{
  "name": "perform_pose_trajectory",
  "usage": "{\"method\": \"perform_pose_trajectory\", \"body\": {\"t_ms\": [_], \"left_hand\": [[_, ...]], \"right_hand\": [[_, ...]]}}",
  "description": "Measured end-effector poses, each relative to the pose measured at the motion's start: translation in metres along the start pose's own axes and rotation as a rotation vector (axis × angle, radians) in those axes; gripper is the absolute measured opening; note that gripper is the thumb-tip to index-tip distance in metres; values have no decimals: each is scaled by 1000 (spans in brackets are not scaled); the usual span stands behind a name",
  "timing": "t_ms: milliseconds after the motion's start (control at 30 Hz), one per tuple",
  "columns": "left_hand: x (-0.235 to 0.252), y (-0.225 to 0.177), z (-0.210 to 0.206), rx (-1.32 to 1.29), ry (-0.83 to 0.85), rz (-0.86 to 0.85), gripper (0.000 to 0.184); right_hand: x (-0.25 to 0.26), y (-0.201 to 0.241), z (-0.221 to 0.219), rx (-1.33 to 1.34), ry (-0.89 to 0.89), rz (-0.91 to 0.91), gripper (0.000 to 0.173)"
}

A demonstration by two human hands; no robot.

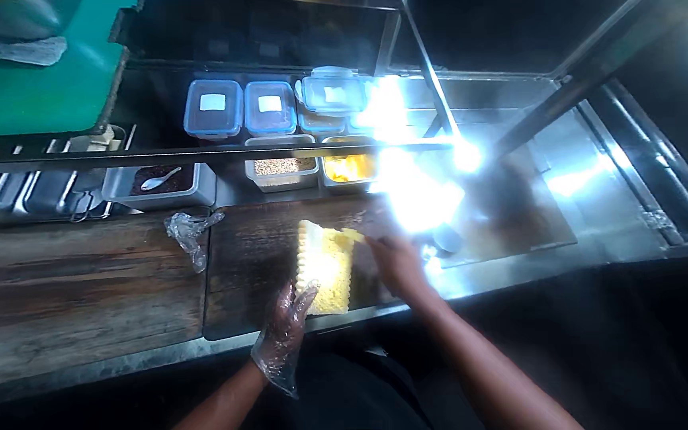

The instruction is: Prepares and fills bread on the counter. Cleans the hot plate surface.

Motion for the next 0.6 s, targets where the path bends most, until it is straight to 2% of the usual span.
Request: {"method": "perform_pose_trajectory", "body": {"t_ms": [100,200,267,433,500,533,600], "left_hand": [[-1,-2,-3,-7,-20,-3,51],[2,-4,0,30,-16,2,51],[0,-4,-1,26,-14,23,51],[-4,-10,-2,57,-24,15,54],[-3,-10,1,79,-24,7,54],[-5,-11,2,78,-38,10,52],[-16,-9,5,26,-83,52,44]], "right_hand": [[-11,22,-13,137,56,-59,33],[-44,28,-33,394,386,-194,33],[-51,30,-30,636,499,-287,34],[-36,0,-49,1129,368,-654,31],[-40,-6,-56,1287,348,-716,30],[-42,-7,-56,1290,348,-696,30],[-52,-13,-48,1082,295,-644,32]]}}
Point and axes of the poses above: each hand's wrist, its own x-axis towards the middle knuckle, its own z-axis out of the back of the hand, y = z × x, the point moved 10 cm from there along x, towards the middle knuckle, and after that the axes turned 13 degrees about -x, right-handed, at the moved point
